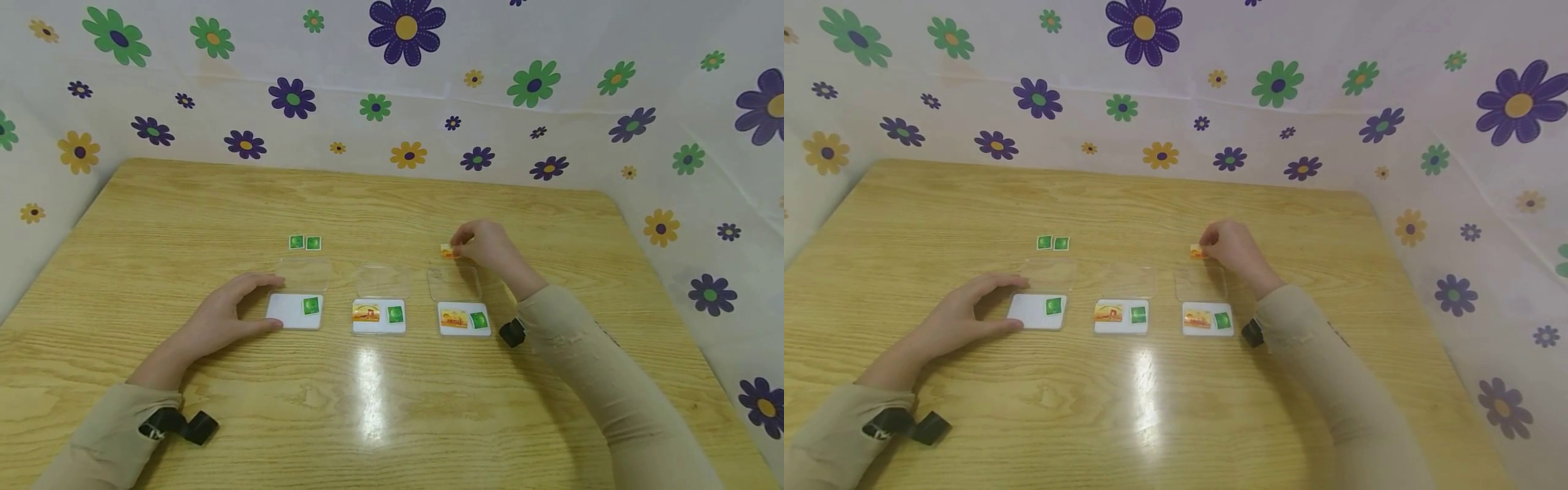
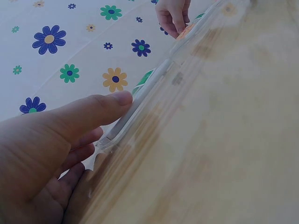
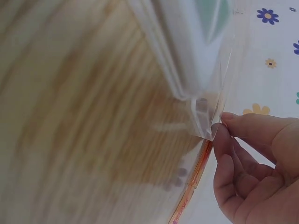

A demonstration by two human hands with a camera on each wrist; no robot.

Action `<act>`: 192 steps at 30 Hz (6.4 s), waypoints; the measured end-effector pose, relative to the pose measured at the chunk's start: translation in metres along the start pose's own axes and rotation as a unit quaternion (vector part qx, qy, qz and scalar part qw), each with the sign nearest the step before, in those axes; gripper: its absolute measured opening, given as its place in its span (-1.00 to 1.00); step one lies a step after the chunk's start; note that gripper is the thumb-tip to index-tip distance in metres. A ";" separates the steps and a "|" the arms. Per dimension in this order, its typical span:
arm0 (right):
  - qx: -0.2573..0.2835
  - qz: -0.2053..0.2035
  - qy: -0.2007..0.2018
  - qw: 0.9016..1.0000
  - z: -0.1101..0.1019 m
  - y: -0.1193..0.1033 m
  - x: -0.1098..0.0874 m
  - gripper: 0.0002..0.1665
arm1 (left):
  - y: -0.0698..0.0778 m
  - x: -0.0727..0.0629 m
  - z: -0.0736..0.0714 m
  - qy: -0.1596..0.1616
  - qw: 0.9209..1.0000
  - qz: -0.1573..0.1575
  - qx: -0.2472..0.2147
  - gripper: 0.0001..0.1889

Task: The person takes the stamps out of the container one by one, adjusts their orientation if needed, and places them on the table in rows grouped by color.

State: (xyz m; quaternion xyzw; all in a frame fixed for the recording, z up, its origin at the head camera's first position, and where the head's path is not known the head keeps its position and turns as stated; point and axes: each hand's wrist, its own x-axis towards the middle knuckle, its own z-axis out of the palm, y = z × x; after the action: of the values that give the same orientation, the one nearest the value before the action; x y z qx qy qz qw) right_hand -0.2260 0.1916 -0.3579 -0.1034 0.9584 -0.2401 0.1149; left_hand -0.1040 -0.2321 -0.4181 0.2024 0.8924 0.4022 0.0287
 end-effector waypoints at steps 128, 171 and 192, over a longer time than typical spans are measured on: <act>-0.040 -0.220 -0.152 0.963 0.098 -0.172 -0.015 -0.87 | 0.002 0.001 0.000 0.003 1.000 0.007 0.012 -0.35; -0.046 -0.111 -0.068 0.990 0.071 -0.156 0.049 -0.79 | 0.001 0.001 -0.001 0.004 1.000 0.009 0.011 -0.34; -0.046 -0.107 -0.068 0.991 0.070 -0.158 0.055 -0.80 | 0.005 0.003 -0.003 0.003 1.000 0.014 0.014 -0.34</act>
State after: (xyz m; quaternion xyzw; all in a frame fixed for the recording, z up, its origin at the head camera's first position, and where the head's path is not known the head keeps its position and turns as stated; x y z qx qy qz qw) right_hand -0.2371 0.0107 -0.3512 -0.2269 0.9417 -0.1994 0.1485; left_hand -0.1058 -0.2300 -0.4122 0.2139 0.8950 0.3909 0.0180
